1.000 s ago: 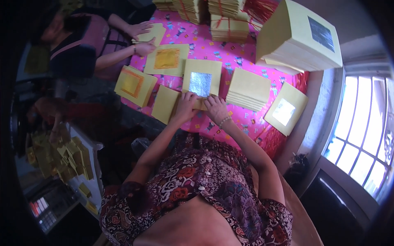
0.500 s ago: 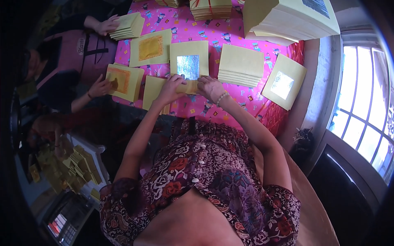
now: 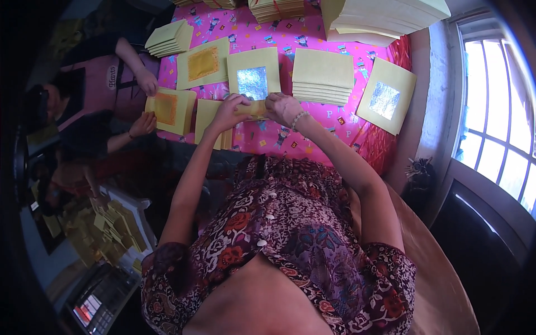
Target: Stacking sheets of paper with foil centers and tying them into bundles using red string.
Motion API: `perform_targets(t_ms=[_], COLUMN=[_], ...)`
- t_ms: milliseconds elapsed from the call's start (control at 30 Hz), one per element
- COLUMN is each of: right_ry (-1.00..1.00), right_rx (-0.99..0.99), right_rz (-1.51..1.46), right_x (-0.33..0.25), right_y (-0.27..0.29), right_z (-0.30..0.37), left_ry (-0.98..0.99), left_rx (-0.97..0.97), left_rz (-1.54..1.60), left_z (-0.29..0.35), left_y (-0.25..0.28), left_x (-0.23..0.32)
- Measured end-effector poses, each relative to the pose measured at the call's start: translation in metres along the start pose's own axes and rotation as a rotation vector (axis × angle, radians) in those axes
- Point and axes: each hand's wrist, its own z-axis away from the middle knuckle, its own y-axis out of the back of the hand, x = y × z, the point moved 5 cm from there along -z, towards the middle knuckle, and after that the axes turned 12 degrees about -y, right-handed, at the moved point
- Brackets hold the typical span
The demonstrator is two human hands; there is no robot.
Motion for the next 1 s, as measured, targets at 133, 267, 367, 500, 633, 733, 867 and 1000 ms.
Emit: perform_targets(t_ms=[133, 267, 367, 500, 633, 733, 867, 1000], right_ry=[0.016, -0.046, -0.069, -0.098, -0.125, -0.093, -0.080, -0.138], right_rx=[-0.016, -0.053, -0.105, -0.197, -0.216, -0.180, -0.104, -0.056], right_rz=[0.097, 0.213, 0.178, 0.119, 0.091, 0.091, 0.105, 0.054], right_x=[-0.003, -0.003, 0.001, 0.001, 0.004, 0.002, -0.006, -0.014], right_y=[0.000, -0.007, -0.006, -0.002, 0.001, 0.003, 0.005, 0.014], right_z=[0.004, 0.002, -0.001, -0.009, -0.011, -0.014, -0.015, -0.010], left_ry=[0.029, -0.091, -0.073, -0.099, -0.077, -0.023, -0.060, -0.071], left_rx=[-0.052, -0.090, -0.092, -0.059, -0.036, -0.052, -0.062, -0.125], left_rz=[0.008, -0.263, -0.297, -0.268, -0.123, -0.065, -0.057, -0.177], left_z=[0.000, -0.005, -0.006, 0.002, 0.000, -0.005, -0.005, 0.005], left_y=[-0.005, -0.013, -0.015, -0.009, -0.007, -0.004, 0.003, 0.014], left_x=[-0.007, 0.009, 0.011, 0.003, -0.006, -0.007, -0.002, 0.009])
